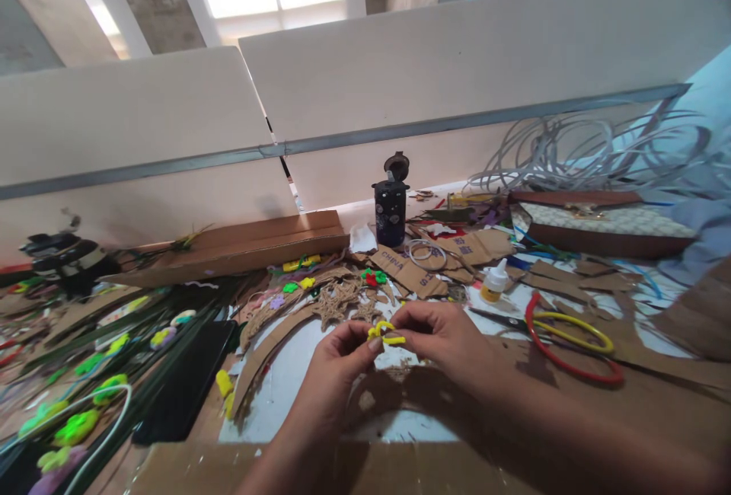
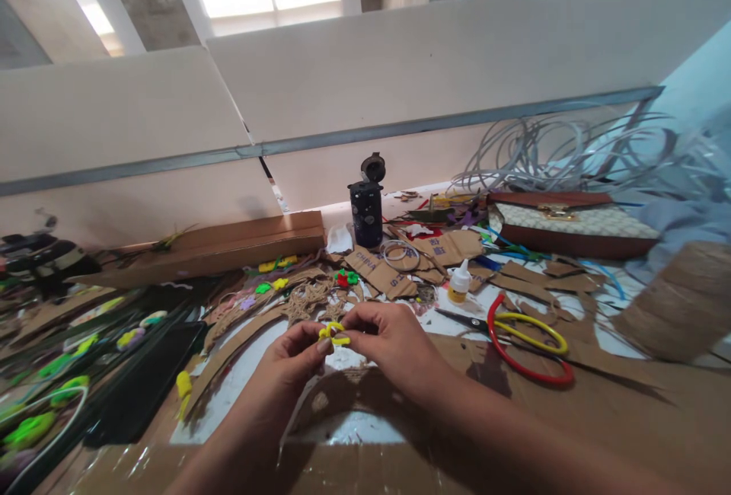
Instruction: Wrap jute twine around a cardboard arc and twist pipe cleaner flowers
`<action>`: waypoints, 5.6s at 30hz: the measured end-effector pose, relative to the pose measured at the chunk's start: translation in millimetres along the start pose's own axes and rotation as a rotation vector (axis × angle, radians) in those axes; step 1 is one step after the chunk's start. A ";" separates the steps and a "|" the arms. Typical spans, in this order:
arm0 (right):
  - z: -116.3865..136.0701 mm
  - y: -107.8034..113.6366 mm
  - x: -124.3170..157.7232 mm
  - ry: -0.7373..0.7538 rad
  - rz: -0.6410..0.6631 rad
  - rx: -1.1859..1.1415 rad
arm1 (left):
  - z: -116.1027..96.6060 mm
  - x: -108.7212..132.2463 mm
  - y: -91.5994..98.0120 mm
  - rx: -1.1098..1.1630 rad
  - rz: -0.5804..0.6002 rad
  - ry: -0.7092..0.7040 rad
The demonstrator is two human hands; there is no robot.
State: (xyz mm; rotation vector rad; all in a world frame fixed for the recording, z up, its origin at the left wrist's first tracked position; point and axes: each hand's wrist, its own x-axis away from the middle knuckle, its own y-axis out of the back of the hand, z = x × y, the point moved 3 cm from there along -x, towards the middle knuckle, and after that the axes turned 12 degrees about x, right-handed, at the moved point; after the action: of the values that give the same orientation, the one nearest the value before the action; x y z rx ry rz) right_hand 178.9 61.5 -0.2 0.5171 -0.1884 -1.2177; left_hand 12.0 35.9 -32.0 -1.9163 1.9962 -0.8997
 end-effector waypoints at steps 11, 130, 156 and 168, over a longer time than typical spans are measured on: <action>2.6 0.0 0.6 0.057 -0.060 -0.062 | -1.6 -4.4 2.3 0.058 -0.022 -0.097; 0.6 -12.5 21.6 0.789 -0.324 0.810 | 2.5 -2.2 0.1 0.087 -0.175 -0.180; -7.0 11.0 -11.1 0.083 -0.001 -0.019 | 9.7 -4.0 -5.7 -0.086 0.056 -0.081; -16.9 1.9 -12.9 -0.025 0.131 -0.239 | 9.9 0.3 -9.2 0.153 0.144 0.105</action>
State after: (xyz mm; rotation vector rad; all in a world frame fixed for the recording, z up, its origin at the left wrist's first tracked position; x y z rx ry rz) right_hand 182.9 78.6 -12.2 0.2774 -0.0945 -1.1019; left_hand 25.1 33.4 -34.4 -1.6533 2.0277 -1.1001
